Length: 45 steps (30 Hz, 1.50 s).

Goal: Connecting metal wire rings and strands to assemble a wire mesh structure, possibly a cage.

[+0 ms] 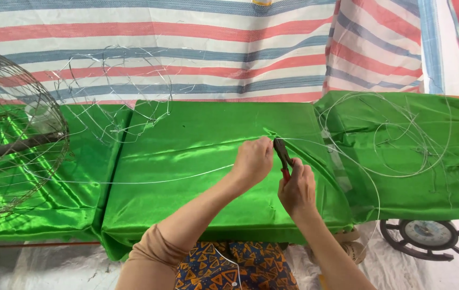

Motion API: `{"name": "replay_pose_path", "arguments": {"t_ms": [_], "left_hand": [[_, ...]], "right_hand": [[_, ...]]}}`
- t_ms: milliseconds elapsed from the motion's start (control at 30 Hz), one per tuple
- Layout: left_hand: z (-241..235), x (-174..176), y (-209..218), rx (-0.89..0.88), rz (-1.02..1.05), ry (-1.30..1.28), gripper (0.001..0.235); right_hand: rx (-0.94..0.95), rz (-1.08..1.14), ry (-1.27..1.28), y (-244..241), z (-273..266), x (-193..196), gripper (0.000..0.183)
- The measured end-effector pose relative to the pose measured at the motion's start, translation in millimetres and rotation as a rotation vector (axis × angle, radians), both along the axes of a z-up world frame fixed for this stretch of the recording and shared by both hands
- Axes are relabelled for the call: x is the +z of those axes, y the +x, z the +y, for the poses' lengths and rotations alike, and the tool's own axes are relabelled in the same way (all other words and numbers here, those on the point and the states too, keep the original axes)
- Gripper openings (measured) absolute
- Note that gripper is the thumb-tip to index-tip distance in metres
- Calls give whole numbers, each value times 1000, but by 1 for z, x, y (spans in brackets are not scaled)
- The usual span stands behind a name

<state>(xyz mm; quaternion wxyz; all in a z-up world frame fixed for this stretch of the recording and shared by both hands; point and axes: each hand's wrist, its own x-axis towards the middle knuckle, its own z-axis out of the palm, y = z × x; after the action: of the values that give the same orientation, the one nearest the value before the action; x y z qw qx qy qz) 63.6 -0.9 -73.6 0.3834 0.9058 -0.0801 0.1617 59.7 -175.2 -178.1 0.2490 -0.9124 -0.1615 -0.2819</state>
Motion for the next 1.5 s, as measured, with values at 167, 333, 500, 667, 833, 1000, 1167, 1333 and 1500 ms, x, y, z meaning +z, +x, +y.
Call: {"name": "replay_pose_path", "arguments": {"t_ms": [167, 333, 500, 667, 833, 1000, 1167, 1333, 1500], "left_hand": [[-9, -3, 7, -39, -24, -7, 30], [16, 21, -14, -429, -10, -398, 17], [20, 11, -22, -685, 114, -561, 18], [28, 13, -27, -321, 105, -351, 20], [15, -33, -5, -19, 212, -118, 31], [8, -20, -17, 32, 295, -312, 33], [0, -11, -54, -329, 260, -699, 20], [-1, -16, -66, -306, 300, -697, 23], [6, -85, -43, -12, 396, -519, 28]], "right_hand": [[103, 92, 106, -15, -12, 32, 36], [935, 1079, 1042, -12, -51, 2, 48], [1953, 1647, 1474, -25, -32, 2, 34], [871, 962, 760, -10, -47, 32, 32], [12, 76, -187, -3, -20, -15, 52], [-3, 34, -139, -5, -19, -7, 43], [1114, 1454, 1239, -22, -55, 5, 57], [1088, 1347, 1013, -21, -63, 4, 44], [264, 386, -189, -24, -45, -33, 55]]}}
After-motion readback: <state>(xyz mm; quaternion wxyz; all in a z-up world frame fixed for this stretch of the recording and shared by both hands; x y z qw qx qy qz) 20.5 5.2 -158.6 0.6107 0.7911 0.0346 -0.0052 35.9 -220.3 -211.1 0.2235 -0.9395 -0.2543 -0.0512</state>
